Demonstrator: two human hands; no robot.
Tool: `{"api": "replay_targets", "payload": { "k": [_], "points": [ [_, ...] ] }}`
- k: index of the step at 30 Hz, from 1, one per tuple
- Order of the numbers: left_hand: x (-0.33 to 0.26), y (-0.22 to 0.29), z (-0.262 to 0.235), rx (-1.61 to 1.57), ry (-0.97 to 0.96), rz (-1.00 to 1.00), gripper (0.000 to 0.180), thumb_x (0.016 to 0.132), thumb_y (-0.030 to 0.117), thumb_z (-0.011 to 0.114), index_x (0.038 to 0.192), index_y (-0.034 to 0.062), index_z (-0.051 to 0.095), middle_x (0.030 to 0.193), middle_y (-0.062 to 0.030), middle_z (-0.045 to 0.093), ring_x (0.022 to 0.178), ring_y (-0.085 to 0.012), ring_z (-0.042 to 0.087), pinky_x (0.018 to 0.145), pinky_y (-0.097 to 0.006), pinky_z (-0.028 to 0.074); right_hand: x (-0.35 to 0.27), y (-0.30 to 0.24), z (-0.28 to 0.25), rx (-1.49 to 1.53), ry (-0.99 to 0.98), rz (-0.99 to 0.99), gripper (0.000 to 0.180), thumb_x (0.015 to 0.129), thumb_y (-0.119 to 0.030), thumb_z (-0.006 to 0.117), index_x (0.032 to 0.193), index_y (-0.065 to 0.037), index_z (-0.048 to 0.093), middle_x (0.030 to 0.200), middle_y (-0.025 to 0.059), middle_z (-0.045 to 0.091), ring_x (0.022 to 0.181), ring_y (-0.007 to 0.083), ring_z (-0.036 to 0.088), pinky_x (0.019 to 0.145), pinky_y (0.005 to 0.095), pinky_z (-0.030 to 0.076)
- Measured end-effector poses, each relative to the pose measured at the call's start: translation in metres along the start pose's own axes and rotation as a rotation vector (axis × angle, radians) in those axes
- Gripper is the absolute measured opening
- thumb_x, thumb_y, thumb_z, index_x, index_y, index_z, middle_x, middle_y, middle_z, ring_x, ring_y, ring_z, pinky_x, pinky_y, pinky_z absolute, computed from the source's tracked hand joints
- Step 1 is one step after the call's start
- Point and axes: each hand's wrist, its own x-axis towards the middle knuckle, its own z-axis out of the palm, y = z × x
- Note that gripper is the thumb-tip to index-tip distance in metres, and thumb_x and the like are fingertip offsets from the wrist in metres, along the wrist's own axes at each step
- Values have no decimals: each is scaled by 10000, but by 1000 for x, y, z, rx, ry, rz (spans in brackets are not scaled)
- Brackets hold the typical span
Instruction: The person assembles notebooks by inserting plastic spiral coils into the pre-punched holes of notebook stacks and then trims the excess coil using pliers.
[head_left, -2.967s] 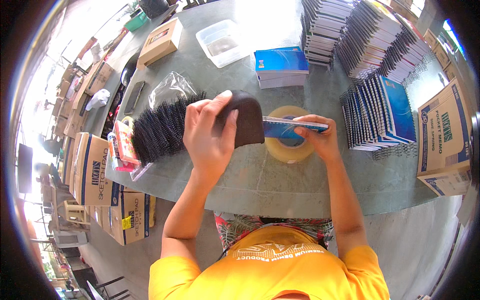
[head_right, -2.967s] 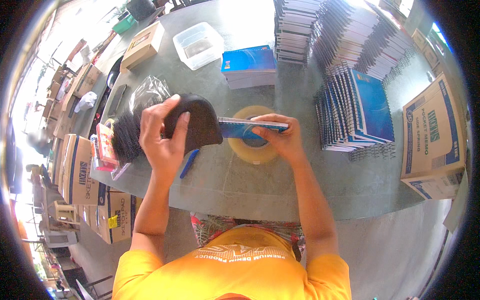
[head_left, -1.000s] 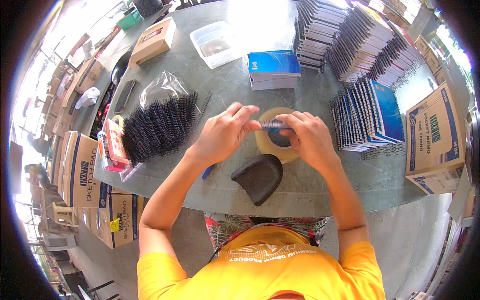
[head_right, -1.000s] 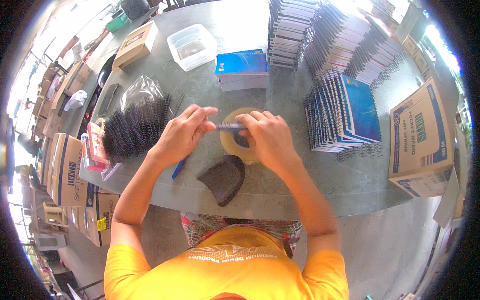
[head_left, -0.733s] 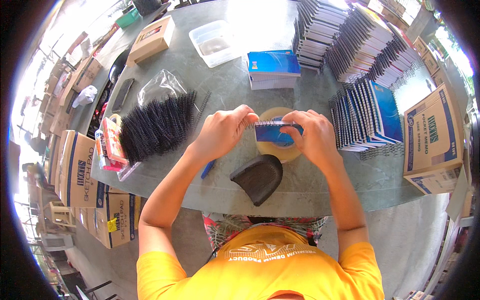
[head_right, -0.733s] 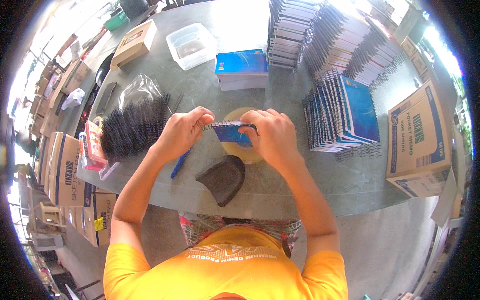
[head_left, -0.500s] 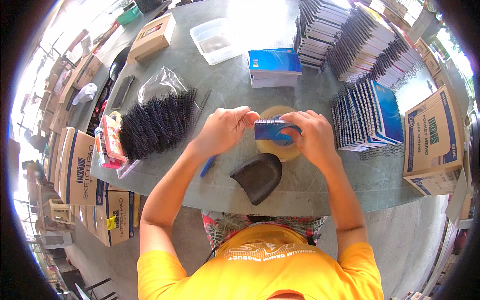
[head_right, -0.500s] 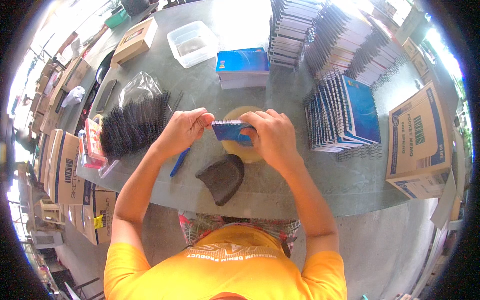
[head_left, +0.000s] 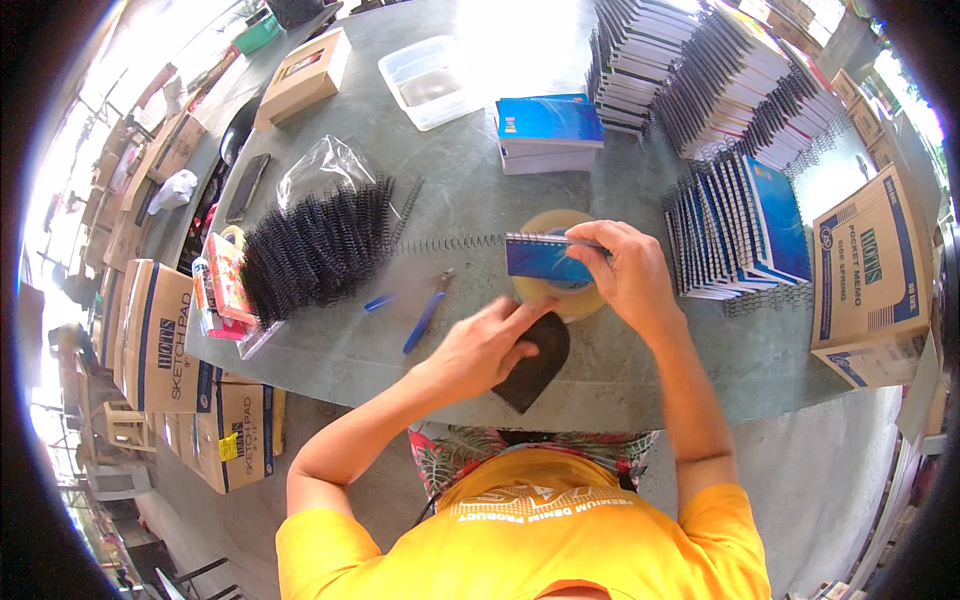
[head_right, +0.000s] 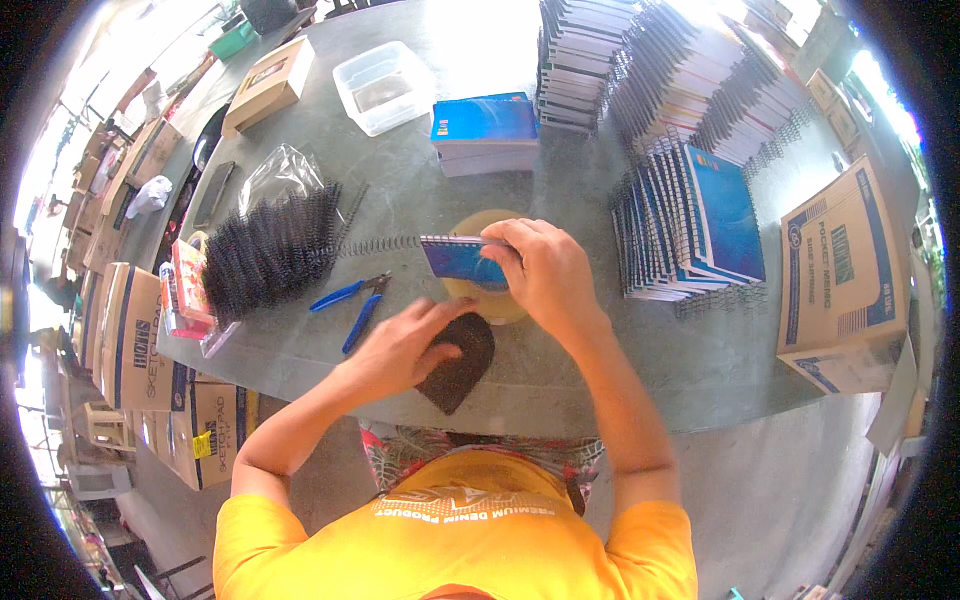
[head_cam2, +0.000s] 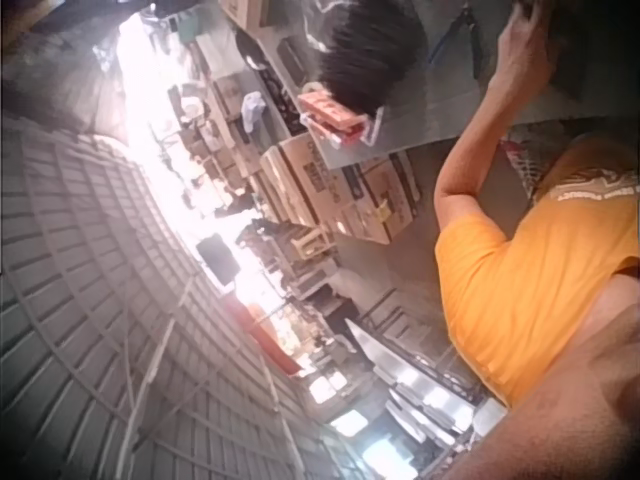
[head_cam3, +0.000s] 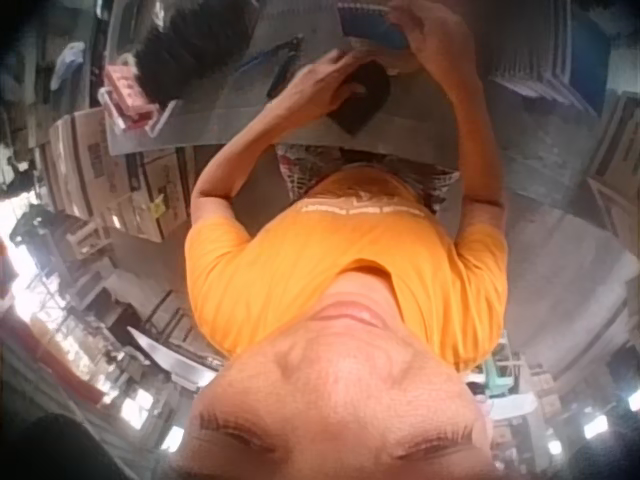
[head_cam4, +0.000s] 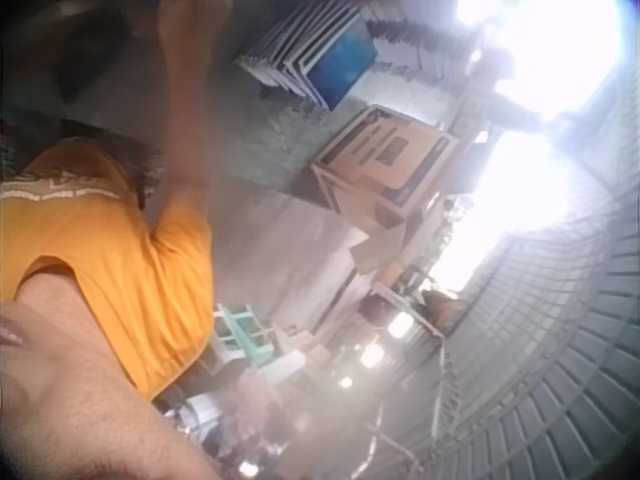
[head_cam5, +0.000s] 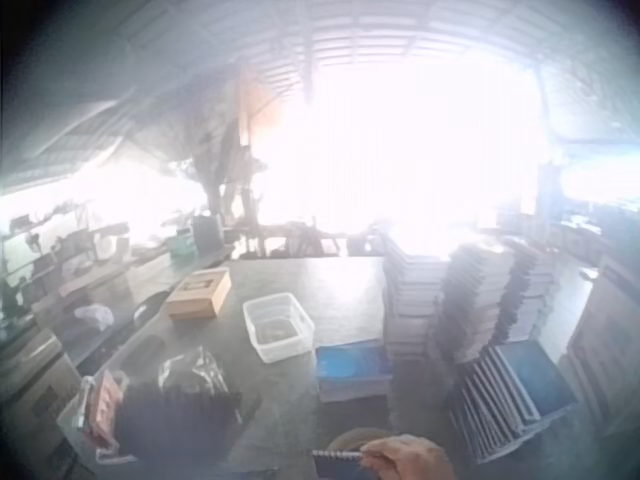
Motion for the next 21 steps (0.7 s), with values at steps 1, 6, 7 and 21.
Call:
{"api": "replay_targets", "payload": {
  "k": [1,6,7,21],
  "points": [
    [4,4,-15,59,233,151,413,787,140,680,1169,57,547,1043,-168,578,924,-341,582,803,-411,476,1,-1,0,7,-3,4,116,801,-169,641,864,-72,649,843,99,663,800,289,622,700,380,481],
    [30,18,-56,400,563,53,319,773,64,666,1087,57,609,958,-159,634,862,-317,624,745,-362,508,0,-2,-1,26,0,14,107,787,-148,650,845,-59,656,841,103,664,799,290,623,703,372,483],
    [26,18,-41,416,271,-69,310,770,64,669,1075,59,614,941,-156,636,845,-312,627,731,-355,508,0,-2,0,25,7,4,107,786,-146,650,845,-57,656,842,103,664,798,289,623,703,372,483],
    [40,24,-49,364,615,202,291,719,38,683,995,101,617,884,-98,583,781,-276,580,689,-387,504,-6,0,4,-24,35,-90,104,793,-121,627,890,-85,639,846,83,659,792,271,617,698,380,481]
  ]
}}
